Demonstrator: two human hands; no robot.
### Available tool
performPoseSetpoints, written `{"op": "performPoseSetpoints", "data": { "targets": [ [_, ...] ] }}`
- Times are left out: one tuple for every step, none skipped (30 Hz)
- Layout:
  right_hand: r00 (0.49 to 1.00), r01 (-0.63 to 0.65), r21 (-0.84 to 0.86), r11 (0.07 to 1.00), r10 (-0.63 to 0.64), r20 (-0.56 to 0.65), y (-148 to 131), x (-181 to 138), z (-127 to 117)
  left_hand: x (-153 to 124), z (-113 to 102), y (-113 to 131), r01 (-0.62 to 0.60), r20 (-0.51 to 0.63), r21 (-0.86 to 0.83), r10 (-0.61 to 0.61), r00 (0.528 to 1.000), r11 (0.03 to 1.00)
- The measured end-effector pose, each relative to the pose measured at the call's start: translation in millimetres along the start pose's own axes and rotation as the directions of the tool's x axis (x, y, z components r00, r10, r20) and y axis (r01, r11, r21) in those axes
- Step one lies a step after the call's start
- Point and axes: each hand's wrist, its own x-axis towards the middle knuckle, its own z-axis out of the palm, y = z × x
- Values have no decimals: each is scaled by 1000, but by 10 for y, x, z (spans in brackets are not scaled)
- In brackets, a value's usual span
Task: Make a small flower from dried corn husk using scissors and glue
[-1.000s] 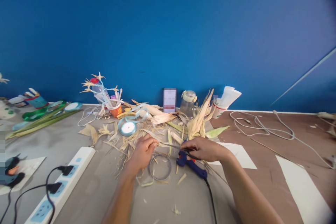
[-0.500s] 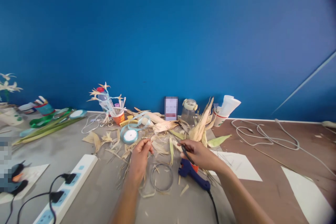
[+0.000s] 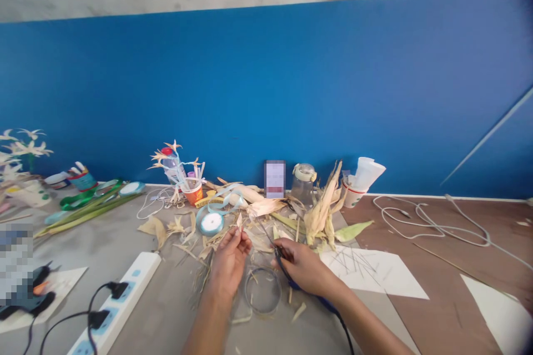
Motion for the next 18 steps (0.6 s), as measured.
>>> {"op": "performPoseSetpoints", "data": {
  "targets": [
    [1000, -3, -5, 1000, 3, -1, -20, -4, 11, 0, -4, -3, 12, 2, -10, -12, 1000, 1000],
    [1000, -6, -11, 1000, 6, 0, -41, -9, 18, 0, -7, -6, 23, 7, -20, -23, 1000, 1000],
    [1000, -9, -14, 1000, 9, 1, -60, -14, 23, -2, -8, -9, 37, 13, -28, -36, 999, 999],
    [1000, -13, -13, 1000, 13, 1, -76, -17, 26, -4, -7, -12, 49, 19, -35, -48, 999, 998],
    [1000, -18, -6, 1000, 18, 1, -87, -19, 27, -8, -3, -14, 62, 25, -40, -61, 998, 997],
    [1000, -21, 3, 1000, 21, 1, -92, -19, 28, -12, 2, -17, 73, 31, -43, -71, 997, 996],
    [1000, -21, 13, 1000, 21, 0, -92, -18, 29, -17, 8, -18, 80, 38, -43, -78, 996, 996],
    [1000, -17, 23, 1000, 17, -1, -89, -16, 29, -21, 13, -20, 83, 42, -42, -81, 996, 996],
    [1000, -11, 29, 1000, 11, -3, -84, -14, 30, -26, 18, -20, 83, 45, -40, -81, 996, 996],
    [1000, -5, 33, 999, 5, -5, -79, -12, 30, -30, 22, -21, 81, 48, -38, -79, 996, 996],
    [1000, 0, 37, 999, 1, -6, -75, -11, 30, -33, 25, -21, 77, 52, -34, -75, 996, 996],
    [1000, 3, 42, 999, -3, -5, -72, -11, 29, -36, 28, -20, 72, 54, -26, -70, 996, 997],
    [1000, 4, 50, 999, -4, -4, -71, -11, 29, -38, 30, -19, 66, 56, -14, -65, 996, 998],
    [1000, 5, 59, 998, -5, -1, -71, -12, 28, -40, 32, -19, 57, 59, 3, -58, 997, 998],
    [1000, 5, 67, 998, -5, 1, -70, -13, 28, -42, 35, -19, 46, 63, 23, -47, 997, 999],
    [1000, 6, 71, 997, -6, 0, -68, -13, 28, -43, 38, -20, 33, 65, 43, -36, 997, 999],
    [1000, 6, 72, 997, -6, -2, -65, -12, 28, -44, 42, -21, 22, 65, 60, -26, 998, 998],
    [1000, 7, 72, 997, -7, -6, -60, -10, 29, -44, 45, -23, 14, 64, 70, -18, 998, 997]
  ]
}}
